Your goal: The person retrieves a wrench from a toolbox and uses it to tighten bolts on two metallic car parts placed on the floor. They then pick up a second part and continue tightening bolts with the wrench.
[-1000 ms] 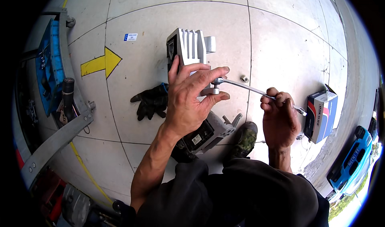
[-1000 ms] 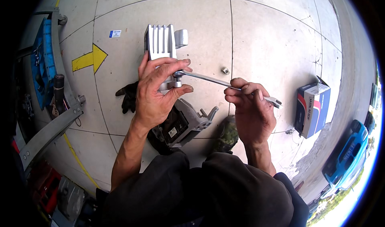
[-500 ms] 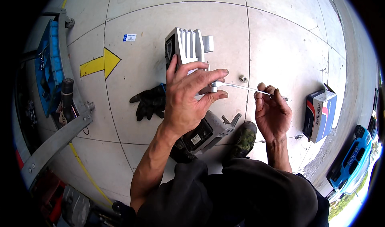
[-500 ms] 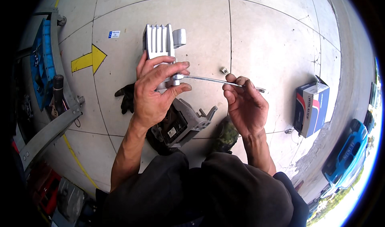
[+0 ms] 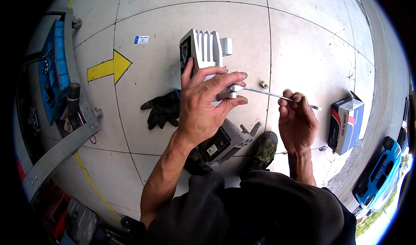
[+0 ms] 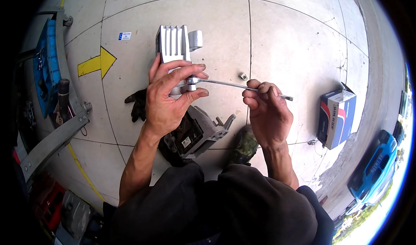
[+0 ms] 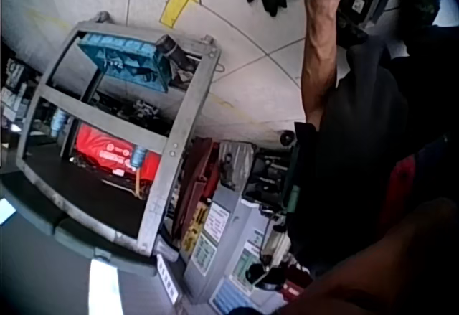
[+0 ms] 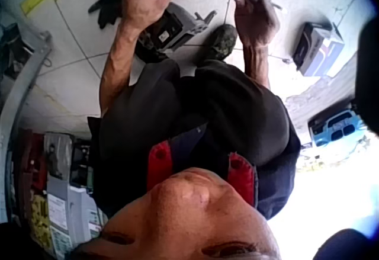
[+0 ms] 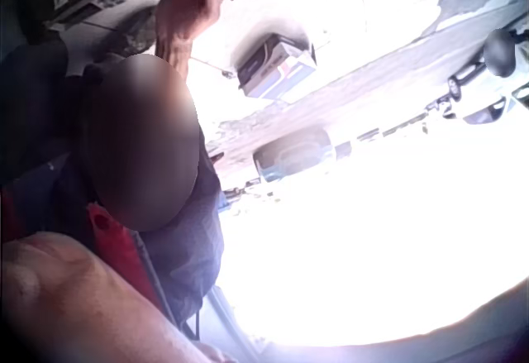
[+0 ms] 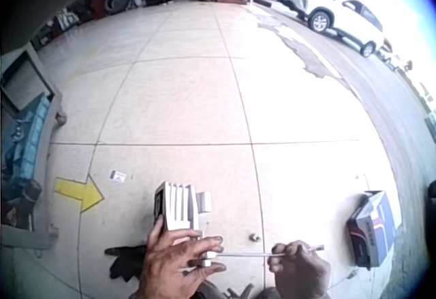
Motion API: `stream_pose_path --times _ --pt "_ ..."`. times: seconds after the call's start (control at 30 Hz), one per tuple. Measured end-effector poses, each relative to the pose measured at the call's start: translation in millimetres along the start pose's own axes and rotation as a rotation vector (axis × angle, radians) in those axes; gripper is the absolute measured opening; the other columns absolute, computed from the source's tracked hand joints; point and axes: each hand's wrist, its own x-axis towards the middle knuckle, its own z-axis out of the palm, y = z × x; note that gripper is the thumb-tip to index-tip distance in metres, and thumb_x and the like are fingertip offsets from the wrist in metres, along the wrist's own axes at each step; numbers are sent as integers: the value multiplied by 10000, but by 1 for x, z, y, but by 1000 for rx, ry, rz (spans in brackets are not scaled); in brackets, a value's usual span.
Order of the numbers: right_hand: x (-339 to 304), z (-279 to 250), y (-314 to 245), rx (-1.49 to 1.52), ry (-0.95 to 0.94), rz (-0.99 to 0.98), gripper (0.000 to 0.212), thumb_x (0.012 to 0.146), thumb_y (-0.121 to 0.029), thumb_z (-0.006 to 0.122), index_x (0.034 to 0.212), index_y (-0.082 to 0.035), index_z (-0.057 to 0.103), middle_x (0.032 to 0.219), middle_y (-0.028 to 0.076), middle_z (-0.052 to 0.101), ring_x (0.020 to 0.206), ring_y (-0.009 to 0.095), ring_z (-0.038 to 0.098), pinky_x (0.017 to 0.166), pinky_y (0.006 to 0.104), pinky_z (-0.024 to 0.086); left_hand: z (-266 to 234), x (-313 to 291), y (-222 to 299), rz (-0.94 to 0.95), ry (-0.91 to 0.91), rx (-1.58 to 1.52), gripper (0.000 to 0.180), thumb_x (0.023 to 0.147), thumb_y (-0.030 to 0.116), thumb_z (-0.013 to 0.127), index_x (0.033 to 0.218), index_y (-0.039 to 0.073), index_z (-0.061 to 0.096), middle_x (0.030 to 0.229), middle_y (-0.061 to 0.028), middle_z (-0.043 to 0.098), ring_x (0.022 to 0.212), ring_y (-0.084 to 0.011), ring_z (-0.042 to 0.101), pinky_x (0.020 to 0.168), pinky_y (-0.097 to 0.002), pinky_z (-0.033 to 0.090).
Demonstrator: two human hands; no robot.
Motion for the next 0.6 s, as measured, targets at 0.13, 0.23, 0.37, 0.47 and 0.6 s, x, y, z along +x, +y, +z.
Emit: stream_pose_path --times 0.13,0.23,0.37,0.47,0.6 --pt "4 6 -1 -109 -5 -64 317 1095 -244 526 1140 41 659 1227 238 694 1033 293 754 947 363 619 5 -3 -7 -1 36 -23 541 804 303 893 1307 198 722 1018 65 810 1194 -189 631 1270 -542 209" --pt "4 14 -6 -245 -67 -137 331 1098 -235 517 1125 61 662 1197 266 693 996 312 752 922 380 626 7 -10 -6 -94 43 -89 616 822 325 889 1389 204 680 971 90 800 1187 -178 618 1276 -557 166" --pt "2 53 -26 -782 -383 -368 342 1076 -249 616 1062 83 695 1067 284 725 872 314 758 806 420 634 10 -20 -10 -104 -30 -141 663 863 261 871 1468 172 614 926 70 789 1157 -170 618 1235 -560 182" --pt "7 76 -27 -1468 -794 -539 253 938 -237 780 1066 -19 760 1083 137 787 832 264 756 721 355 621 40 -32 -22 -268 -99 -385 496 922 215 809 1374 94 643 937 -4 766 1027 -189 671 958 -332 510" --pt "6 60 -24 -1654 -808 -613 273 830 -151 863 1074 -69 770 1077 92 795 841 229 763 689 316 620 77 -29 -32 -236 -84 -640 347 990 177 705 1303 46 633 1006 -104 760 971 -251 724 825 -367 595"
